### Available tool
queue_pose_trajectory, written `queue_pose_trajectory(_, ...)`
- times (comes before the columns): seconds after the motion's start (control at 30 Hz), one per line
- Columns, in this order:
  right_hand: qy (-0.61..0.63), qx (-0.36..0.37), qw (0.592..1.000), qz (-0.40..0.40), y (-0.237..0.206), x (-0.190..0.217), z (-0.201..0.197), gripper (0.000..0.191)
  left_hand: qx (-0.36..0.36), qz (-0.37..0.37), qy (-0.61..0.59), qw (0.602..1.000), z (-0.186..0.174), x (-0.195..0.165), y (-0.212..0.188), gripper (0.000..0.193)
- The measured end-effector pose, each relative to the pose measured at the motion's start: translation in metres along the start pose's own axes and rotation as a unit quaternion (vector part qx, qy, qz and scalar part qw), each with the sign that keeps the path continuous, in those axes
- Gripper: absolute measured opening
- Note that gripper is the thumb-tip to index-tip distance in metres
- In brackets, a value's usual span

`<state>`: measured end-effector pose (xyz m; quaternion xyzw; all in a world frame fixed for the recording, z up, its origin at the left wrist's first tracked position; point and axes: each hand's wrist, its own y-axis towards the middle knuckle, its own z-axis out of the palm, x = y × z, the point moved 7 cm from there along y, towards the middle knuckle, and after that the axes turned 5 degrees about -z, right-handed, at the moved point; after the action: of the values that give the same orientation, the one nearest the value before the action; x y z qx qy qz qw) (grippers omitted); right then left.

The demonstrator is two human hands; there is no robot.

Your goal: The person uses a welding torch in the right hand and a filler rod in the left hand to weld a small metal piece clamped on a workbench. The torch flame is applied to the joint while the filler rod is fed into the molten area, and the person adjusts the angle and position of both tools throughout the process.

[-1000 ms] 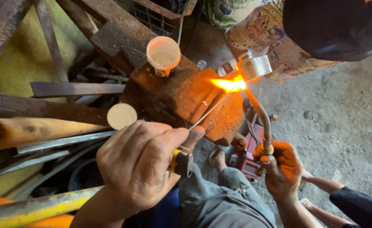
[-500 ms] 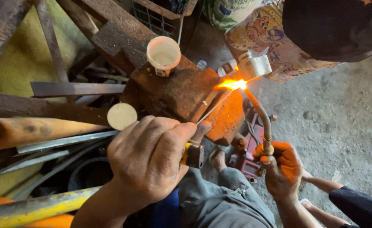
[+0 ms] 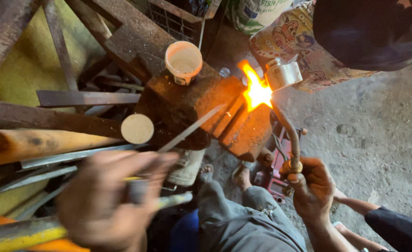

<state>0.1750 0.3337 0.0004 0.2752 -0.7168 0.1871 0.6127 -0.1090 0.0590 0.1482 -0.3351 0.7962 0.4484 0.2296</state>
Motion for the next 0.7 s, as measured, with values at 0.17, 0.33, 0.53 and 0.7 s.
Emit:
queue_pose_trajectory(0.17, -0.014, 0.033, 0.999, 0.006, -0.005, 0.002, 0.008, 0.033, -0.011, -0.162, 0.036, 0.986, -0.032, 0.091, -0.038, 0.016)
queue_pose_trajectory(0.33, -0.016, 0.089, 0.996, -0.029, -0.012, 0.010, 0.021, 0.029, 0.069, -0.312, 0.090, 0.943, -0.022, 0.154, -0.059, 0.020)
queue_pose_trajectory(0.53, -0.022, 0.068, 0.997, 0.013, -0.016, 0.005, 0.017, 0.034, 0.025, -0.360, 0.006, 0.933, -0.021, 0.169, -0.060, 0.029)
queue_pose_trajectory(0.7, 0.007, 0.085, 0.996, 0.011, -0.017, 0.013, 0.017, 0.040, 0.086, -0.362, 0.033, 0.927, -0.012, 0.168, -0.054, 0.030)
